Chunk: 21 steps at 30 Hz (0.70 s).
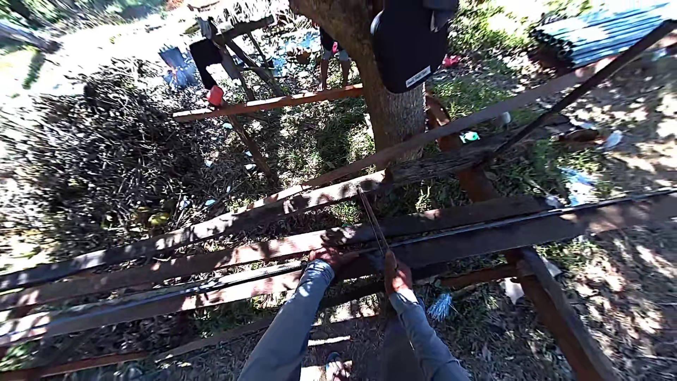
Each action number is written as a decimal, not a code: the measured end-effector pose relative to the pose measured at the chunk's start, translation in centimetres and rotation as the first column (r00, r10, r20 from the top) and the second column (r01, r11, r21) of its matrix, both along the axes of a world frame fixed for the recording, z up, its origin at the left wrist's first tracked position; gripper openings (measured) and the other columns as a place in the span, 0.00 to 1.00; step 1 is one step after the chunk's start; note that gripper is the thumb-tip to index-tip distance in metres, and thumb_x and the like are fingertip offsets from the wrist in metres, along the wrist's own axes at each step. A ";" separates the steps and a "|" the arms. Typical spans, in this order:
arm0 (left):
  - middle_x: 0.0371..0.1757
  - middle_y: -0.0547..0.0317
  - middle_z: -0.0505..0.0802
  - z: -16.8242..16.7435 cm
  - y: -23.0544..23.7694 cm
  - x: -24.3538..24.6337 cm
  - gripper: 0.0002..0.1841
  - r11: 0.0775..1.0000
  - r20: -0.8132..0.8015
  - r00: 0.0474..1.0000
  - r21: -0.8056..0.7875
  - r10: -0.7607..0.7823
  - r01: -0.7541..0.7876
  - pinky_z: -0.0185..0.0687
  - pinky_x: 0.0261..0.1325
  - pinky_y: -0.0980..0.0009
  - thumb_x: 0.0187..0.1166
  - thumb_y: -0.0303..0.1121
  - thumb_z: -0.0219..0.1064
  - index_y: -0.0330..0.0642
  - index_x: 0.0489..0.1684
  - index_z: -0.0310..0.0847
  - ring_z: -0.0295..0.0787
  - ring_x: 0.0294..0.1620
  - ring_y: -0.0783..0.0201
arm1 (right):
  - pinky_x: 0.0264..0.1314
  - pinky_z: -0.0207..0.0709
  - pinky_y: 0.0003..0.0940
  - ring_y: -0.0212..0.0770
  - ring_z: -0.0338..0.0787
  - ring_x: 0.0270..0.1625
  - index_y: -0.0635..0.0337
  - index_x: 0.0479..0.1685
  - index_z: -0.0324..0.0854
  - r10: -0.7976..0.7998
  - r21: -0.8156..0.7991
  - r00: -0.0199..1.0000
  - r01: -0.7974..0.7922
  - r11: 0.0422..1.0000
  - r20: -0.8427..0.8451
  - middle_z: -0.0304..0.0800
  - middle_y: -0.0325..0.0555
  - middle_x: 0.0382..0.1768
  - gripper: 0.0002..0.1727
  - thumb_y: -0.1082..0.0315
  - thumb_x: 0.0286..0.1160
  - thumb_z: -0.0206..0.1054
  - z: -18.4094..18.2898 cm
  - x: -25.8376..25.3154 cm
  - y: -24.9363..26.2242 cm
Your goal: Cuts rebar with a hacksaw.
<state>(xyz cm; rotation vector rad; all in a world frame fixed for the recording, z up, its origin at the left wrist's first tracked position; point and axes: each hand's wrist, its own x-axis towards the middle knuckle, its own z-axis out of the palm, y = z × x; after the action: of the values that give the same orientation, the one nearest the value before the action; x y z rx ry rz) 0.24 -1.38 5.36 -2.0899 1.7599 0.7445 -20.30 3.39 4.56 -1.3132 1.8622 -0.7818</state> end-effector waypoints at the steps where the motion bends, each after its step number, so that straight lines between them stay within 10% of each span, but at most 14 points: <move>1: 0.64 0.45 0.93 -0.1 0.1 -0.1 0.57 1.000 0.016 1.000 -0.004 -0.001 0.001 0.76 0.71 0.33 0.62 0.90 0.37 0.45 0.58 0.90 0.87 0.71 0.43 | 0.49 0.80 0.63 0.57 0.90 0.41 0.65 0.37 0.90 -0.012 -0.007 1.000 0.012 1.000 0.005 0.90 0.59 0.31 0.41 0.39 0.92 0.38 -0.1 0.0 0.0; 15: 0.58 0.49 0.95 -0.6 0.7 0.2 0.56 0.998 -0.037 0.999 -0.051 0.034 -0.036 0.80 0.68 0.36 0.59 0.91 0.37 0.50 0.55 0.90 0.90 0.66 0.46 | 0.40 0.80 0.57 0.48 0.86 0.33 0.62 0.32 0.87 -0.017 -0.055 0.999 0.020 0.998 0.043 0.84 0.51 0.23 0.49 0.27 0.83 0.32 -1.7 -0.3 0.1; 19: 0.59 0.46 0.95 -0.5 0.7 0.0 0.57 0.998 -0.013 0.999 -0.051 0.029 -0.030 0.79 0.68 0.35 0.60 0.91 0.35 0.48 0.56 0.89 0.90 0.66 0.45 | 0.53 0.83 0.64 0.60 0.93 0.42 0.72 0.47 0.90 -0.075 -0.049 0.997 0.074 0.996 -0.006 0.92 0.65 0.35 0.35 0.48 0.92 0.45 -1.9 -1.2 5.1; 21: 0.59 0.45 0.94 -0.2 0.7 0.0 0.57 0.999 -0.018 0.999 -0.045 0.028 -0.029 0.79 0.68 0.35 0.62 0.90 0.36 0.46 0.56 0.89 0.89 0.67 0.44 | 0.35 0.81 0.58 0.51 0.86 0.26 0.69 0.45 0.88 -0.016 -0.043 1.000 0.015 0.999 -0.020 0.85 0.55 0.23 0.41 0.41 0.86 0.37 -3.2 -3.1 9.8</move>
<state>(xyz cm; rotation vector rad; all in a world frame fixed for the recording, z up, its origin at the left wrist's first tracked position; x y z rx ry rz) 0.26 -0.69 5.16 -2.1484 1.7759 0.7387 -23.42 13.17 1.39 -1.3403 1.8831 -0.8235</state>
